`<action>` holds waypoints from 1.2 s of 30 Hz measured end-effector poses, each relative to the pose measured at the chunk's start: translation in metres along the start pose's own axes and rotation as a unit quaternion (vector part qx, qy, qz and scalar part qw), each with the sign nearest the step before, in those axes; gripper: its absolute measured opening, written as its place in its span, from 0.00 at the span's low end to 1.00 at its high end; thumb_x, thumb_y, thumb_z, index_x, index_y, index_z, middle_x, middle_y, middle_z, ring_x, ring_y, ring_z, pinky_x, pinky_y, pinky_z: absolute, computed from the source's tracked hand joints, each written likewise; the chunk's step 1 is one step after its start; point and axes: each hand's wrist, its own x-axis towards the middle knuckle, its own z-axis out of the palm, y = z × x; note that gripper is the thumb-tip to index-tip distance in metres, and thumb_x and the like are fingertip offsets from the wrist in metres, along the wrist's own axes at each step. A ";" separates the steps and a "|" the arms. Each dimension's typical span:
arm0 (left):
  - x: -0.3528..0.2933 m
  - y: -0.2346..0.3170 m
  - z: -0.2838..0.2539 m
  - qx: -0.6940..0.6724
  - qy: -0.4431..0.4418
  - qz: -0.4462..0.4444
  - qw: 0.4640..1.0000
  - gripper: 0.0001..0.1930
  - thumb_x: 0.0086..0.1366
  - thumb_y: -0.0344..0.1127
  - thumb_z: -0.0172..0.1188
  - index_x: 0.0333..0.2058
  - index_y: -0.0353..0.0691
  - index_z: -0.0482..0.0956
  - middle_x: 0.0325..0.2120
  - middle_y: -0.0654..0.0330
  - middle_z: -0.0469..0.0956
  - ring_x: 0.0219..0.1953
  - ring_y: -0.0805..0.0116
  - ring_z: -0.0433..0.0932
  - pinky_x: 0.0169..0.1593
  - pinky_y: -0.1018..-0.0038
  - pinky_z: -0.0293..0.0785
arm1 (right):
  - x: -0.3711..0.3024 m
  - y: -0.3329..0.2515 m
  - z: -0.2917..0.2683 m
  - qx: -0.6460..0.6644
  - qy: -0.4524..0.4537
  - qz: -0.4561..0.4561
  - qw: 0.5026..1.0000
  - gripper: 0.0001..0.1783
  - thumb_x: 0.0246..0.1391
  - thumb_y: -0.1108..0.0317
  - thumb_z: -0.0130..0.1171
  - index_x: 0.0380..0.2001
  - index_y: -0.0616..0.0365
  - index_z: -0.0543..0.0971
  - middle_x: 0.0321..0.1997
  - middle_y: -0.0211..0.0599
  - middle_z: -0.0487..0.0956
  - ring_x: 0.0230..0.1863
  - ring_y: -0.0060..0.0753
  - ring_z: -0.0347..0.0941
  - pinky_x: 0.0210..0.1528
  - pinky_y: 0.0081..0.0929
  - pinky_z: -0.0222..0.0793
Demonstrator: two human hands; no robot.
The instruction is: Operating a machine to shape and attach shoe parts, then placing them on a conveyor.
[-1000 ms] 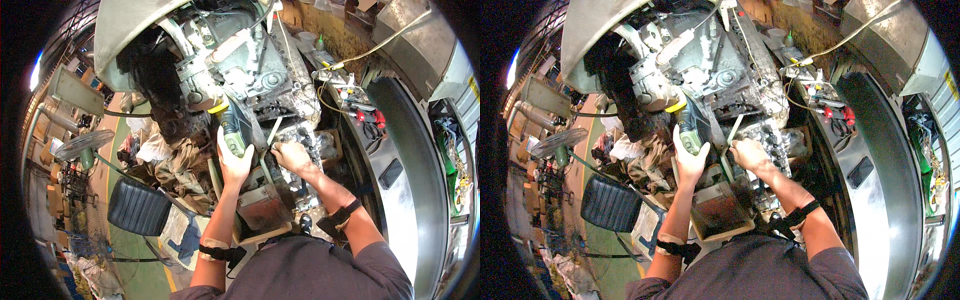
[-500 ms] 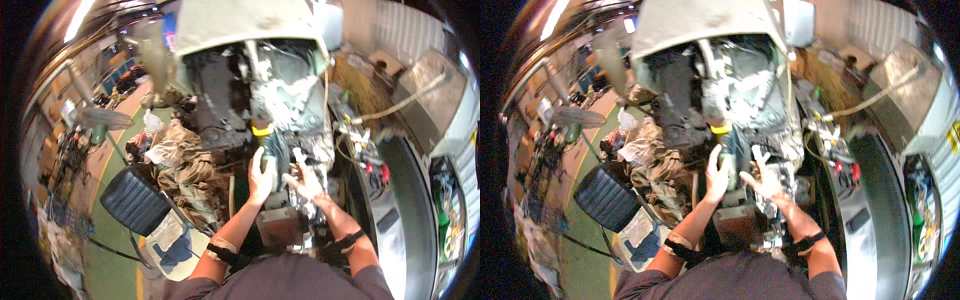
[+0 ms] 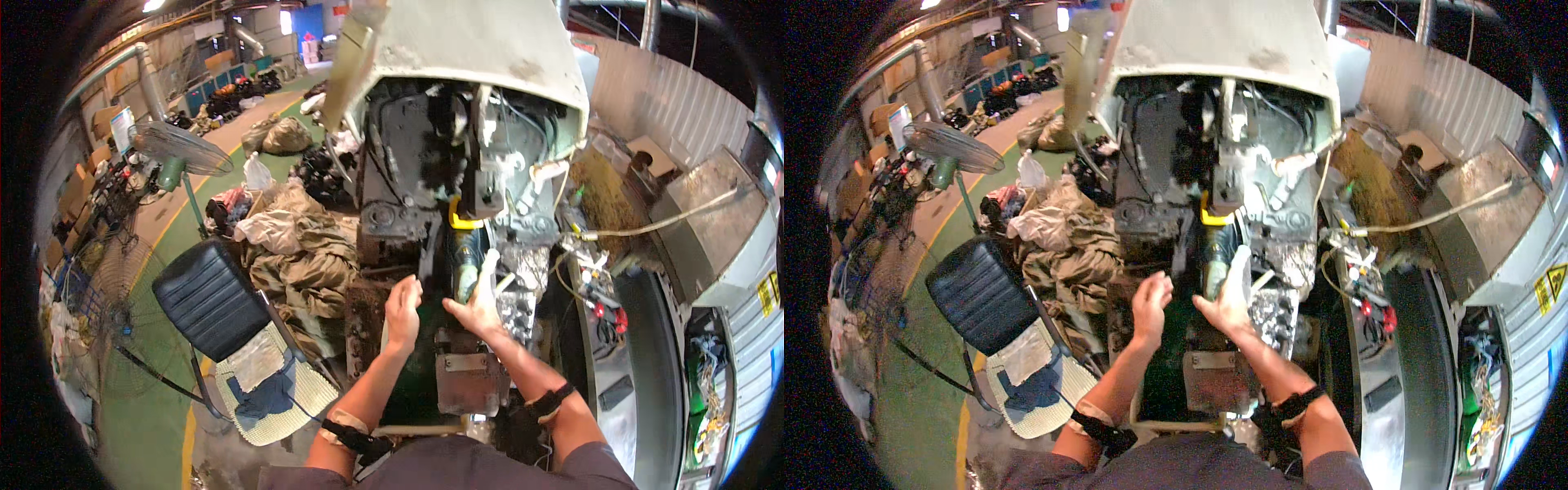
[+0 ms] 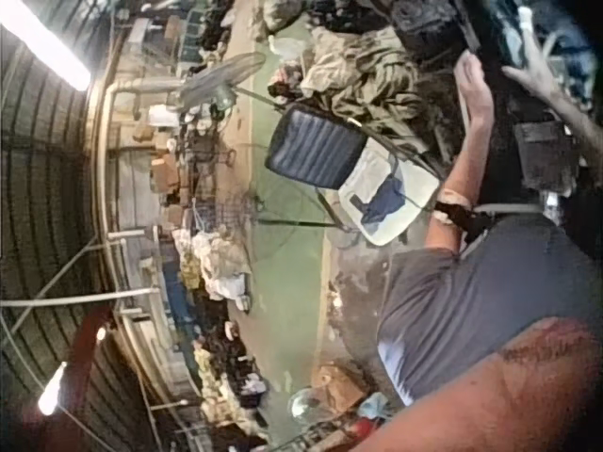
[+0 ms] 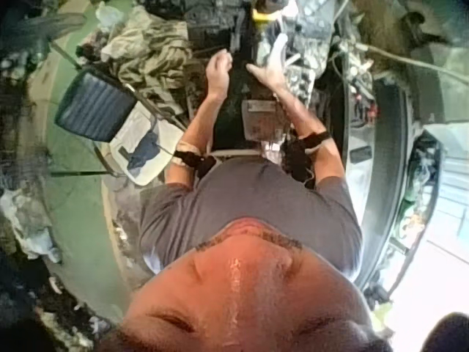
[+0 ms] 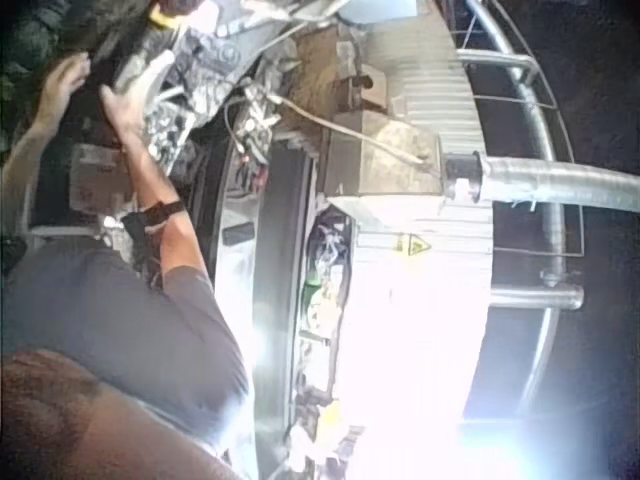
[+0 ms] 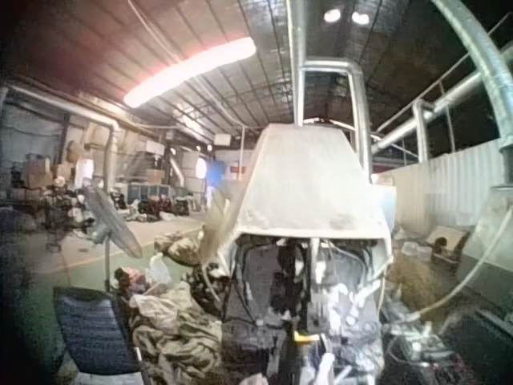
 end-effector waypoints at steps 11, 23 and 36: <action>0.001 0.088 0.050 -0.072 -0.238 -0.057 0.967 0.27 0.62 0.29 0.70 0.58 0.31 0.72 0.49 0.60 0.80 0.52 0.72 0.76 0.59 0.71 0.71 | -0.128 -0.055 -0.108 0.290 -0.055 0.018 0.955 0.66 0.42 0.76 0.72 0.75 0.67 0.37 0.76 0.61 0.53 0.78 0.54 0.47 0.77 0.45 0.43; -0.102 0.062 0.131 -0.070 -0.373 -0.113 0.918 0.23 0.56 0.24 0.73 0.50 0.27 0.79 0.44 0.51 0.84 0.47 0.65 0.83 0.55 0.67 0.78 | -0.278 -0.006 -0.118 0.183 0.074 -0.034 0.980 0.76 0.41 0.65 0.80 0.73 0.72 0.29 0.77 0.69 0.40 0.80 0.59 0.37 0.77 0.47 0.37; -0.260 -0.111 0.251 0.151 -0.473 -0.357 0.792 0.30 0.61 0.43 0.70 0.56 0.28 0.75 0.53 0.51 0.79 0.57 0.64 0.76 0.62 0.70 0.71 | -0.424 0.093 -0.250 0.548 0.480 0.410 0.549 0.35 0.51 0.56 0.70 0.60 0.57 0.72 0.56 0.38 0.78 0.53 0.39 0.76 0.52 0.41 0.78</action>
